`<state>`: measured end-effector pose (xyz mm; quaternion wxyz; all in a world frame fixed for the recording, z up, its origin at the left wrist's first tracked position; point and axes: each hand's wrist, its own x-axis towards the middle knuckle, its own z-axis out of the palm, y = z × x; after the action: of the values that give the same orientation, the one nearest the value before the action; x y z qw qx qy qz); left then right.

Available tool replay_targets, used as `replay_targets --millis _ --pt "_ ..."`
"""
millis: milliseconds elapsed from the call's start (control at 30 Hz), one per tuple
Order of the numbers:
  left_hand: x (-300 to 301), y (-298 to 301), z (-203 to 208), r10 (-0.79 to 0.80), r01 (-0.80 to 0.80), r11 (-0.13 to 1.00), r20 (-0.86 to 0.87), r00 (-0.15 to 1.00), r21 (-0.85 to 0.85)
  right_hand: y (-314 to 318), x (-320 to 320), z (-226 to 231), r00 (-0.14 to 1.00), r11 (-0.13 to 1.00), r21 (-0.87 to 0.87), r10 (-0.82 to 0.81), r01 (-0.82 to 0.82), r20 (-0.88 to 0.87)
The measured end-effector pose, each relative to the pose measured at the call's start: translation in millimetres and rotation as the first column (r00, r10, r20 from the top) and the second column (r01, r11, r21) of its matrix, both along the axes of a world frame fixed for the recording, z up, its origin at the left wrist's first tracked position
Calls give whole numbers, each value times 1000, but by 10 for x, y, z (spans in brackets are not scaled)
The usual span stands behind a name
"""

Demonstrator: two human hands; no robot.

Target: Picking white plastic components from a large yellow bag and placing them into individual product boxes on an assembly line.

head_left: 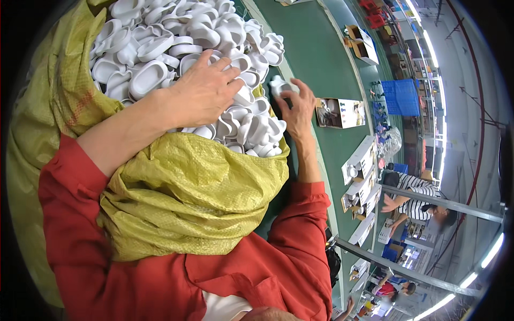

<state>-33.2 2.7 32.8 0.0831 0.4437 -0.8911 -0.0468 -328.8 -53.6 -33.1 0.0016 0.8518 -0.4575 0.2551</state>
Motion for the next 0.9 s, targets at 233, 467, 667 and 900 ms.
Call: replay_targets --millis 233,467,667,900 --pt "9 4 -15 -8 7 998 -25 1000 -59 227 -1164 158 829 827 -58 -558 559 22" --pt "11 110 -30 53 -38 981 75 996 -189 463 -1626 20 506 508 -298 -858 808 -88" --pt "101 373 136 42 -17 985 145 989 -169 32 -989 89 833 848 9 -523 530 180" --pt "372 794 514 159 -174 972 -109 981 -156 -924 285 182 973 971 169 -194 172 124"
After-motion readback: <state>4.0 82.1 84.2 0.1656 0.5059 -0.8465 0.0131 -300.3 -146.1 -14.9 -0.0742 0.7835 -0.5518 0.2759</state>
